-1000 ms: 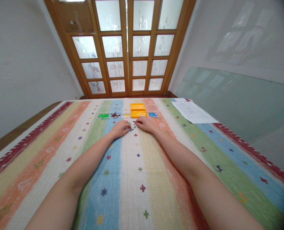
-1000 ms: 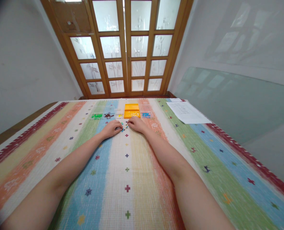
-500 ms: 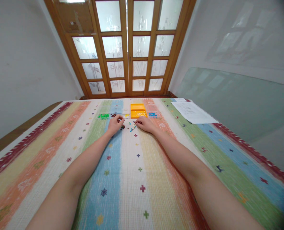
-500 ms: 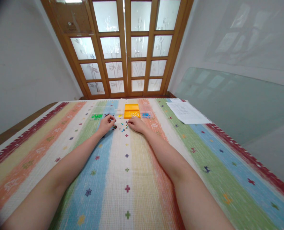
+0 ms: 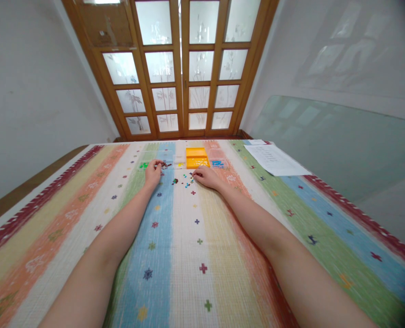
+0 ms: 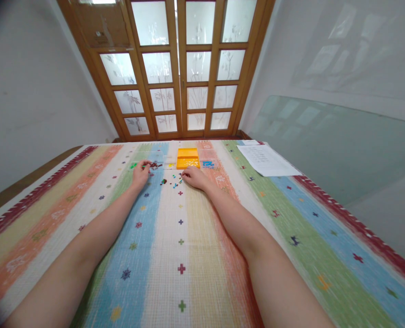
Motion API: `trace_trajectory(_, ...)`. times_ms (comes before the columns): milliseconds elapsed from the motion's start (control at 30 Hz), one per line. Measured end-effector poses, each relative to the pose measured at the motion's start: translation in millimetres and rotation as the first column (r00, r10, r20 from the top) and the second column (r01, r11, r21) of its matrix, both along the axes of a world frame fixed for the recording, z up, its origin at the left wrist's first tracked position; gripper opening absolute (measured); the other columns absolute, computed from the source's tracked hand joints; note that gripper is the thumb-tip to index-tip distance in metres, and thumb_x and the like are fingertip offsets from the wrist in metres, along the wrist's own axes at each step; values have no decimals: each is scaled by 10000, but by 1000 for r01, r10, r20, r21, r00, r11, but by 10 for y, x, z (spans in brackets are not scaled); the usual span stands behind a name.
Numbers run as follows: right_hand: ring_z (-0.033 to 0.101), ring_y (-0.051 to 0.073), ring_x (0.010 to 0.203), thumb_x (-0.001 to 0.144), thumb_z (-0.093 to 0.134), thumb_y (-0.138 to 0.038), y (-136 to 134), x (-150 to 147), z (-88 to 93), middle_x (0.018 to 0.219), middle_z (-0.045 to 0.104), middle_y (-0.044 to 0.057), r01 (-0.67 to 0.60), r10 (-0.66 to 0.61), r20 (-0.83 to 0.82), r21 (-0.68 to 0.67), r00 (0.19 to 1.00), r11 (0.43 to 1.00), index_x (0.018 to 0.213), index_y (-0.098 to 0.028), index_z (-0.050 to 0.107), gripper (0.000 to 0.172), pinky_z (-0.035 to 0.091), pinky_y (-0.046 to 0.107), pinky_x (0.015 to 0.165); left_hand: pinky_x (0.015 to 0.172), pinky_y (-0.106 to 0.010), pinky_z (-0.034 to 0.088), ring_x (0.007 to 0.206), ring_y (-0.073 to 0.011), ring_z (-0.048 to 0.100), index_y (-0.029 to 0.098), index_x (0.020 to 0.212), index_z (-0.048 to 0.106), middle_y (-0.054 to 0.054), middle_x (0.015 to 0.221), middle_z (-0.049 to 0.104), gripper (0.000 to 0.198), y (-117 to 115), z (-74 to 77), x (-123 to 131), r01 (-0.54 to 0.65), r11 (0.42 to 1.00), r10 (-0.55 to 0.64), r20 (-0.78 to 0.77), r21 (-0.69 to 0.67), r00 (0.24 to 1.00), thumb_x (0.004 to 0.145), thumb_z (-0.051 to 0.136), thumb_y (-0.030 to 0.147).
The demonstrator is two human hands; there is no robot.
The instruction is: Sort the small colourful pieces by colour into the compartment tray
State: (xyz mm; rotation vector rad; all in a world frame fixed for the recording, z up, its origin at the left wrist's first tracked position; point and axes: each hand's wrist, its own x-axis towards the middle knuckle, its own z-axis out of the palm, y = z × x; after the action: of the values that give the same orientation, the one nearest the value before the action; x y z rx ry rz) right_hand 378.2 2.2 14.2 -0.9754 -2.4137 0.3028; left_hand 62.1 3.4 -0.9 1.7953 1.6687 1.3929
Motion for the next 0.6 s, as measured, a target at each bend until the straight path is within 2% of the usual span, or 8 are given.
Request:
trace_trajectory(100, 668, 224, 999, 984, 613, -207, 3, -3, -2, 1053, 769, 90, 3, -3, -1, -7, 1000, 1000, 1024, -182, 803, 196, 484, 321, 892, 640, -242, 532, 683, -129, 623, 231, 1066, 688, -27, 1015, 733, 204, 30, -29, -13, -91, 996, 90, 170, 1, 981, 934, 551, 306)
trace_trajectory(200, 669, 221, 995, 982, 617, -201, 11, -2, -12, 1052, 768, 90, -4, 4, -6, -4, 1000, 1000, 1023, -178, 801, 190, 479, 311, 884, 601, -229, 521, 639, -116, 613, 218, 1035, 703, -19, 975, 727, 190, 53, -52, -19, -61, 998, 53, 248, 25, 967, 902, 592, 297)
trace_trajectory(467, 667, 228, 1007, 987, 613, -206, 14, 2, -13, 1055, 766, 93, -11, 11, 1, 19, 1000, 1000, 1019, -180, 801, 192, 480, 325, 903, 587, -224, 528, 634, -116, 611, 198, 999, 739, -32, 947, 742, 179, 71, -68, -14, -60, 998, 48, 281, 33, 958, 888, 627, 283)
trace_trajectory(600, 660, 229, 991, 1008, 588, -219, -22, 5, 29, 1036, 760, 94, -2, 2, 22, 13, 1000, 1000, 1017, -175, 796, 213, 481, 332, 891, 580, -219, 532, 609, -95, 605, 188, 1153, 744, -65, 1086, 772, 290, 69, -63, 8, -4, 999, 15, 315, -33, 949, 903, 634, 287)
